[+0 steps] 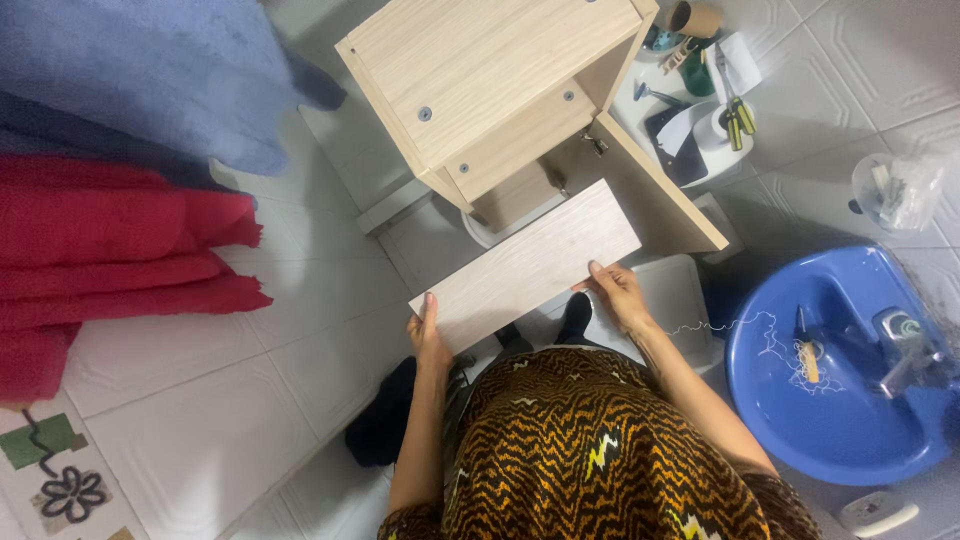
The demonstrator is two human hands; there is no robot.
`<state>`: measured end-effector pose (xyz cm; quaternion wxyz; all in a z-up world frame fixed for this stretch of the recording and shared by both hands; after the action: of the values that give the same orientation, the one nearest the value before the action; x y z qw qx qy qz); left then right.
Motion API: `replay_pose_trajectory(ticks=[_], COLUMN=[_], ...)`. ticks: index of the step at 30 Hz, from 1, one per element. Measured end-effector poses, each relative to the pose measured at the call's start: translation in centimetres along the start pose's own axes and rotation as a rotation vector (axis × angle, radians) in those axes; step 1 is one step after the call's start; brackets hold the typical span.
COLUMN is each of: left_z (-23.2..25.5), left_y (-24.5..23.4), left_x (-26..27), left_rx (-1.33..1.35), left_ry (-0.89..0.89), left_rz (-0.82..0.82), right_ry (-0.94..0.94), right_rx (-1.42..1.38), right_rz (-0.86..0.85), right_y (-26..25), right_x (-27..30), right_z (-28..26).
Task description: The person uses a screwdriver to tighten a towel ring on a tiled wall, then moves to a small wooden cabinet where they remove a shelf and thread a white cord through it. The person handles the screwdriver, towel ring, wooden shelf, and cord.
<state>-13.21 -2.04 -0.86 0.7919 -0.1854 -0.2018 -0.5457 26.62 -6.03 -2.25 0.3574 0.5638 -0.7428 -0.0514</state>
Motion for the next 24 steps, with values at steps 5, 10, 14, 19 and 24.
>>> replay_pose_trajectory(ticks=[5,10,14,19,24], left_z=[0.2,0.2,-1.8,-4.0,-5.0], left_y=[0.7,0.9,0.5,0.6,0.7], left_x=[0.1,-0.3,-1.3,-1.9,-2.2], left_rx=[0.011,-0.042,-0.224,-0.252,-0.223], left_ry=[-0.041,-0.008,-0.122,-0.177,-0.201], left_rz=[-0.008,-0.028,0.005,-0.04,-0.047], right_ry=[-0.047,-0.008,0.07,0.164,0.251], right_rx=[0.114,0.074,-0.103,-0.19,-0.147], right_rz=[0.023,0.041,0.057,0.111,0.157], right_y=[0.3,0.0,0.1,0.5,1.4], right_x=[-0.4,-0.5,-1.1,-1.4,-1.4], right_z=[-1.5,-1.2,0.9,3.0,2.9])
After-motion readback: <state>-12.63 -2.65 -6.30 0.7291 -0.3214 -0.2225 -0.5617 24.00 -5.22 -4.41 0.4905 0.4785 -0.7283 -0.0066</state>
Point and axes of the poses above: each hand's wrist, its own x-axis away from the middle knuckle, its own y-axis out of the palm, z = x × y, the point moved 9 cm from there along -x, towards the middle knuckle, and after that the axes turned 12 degrees about -x, right-handed, at the moved point
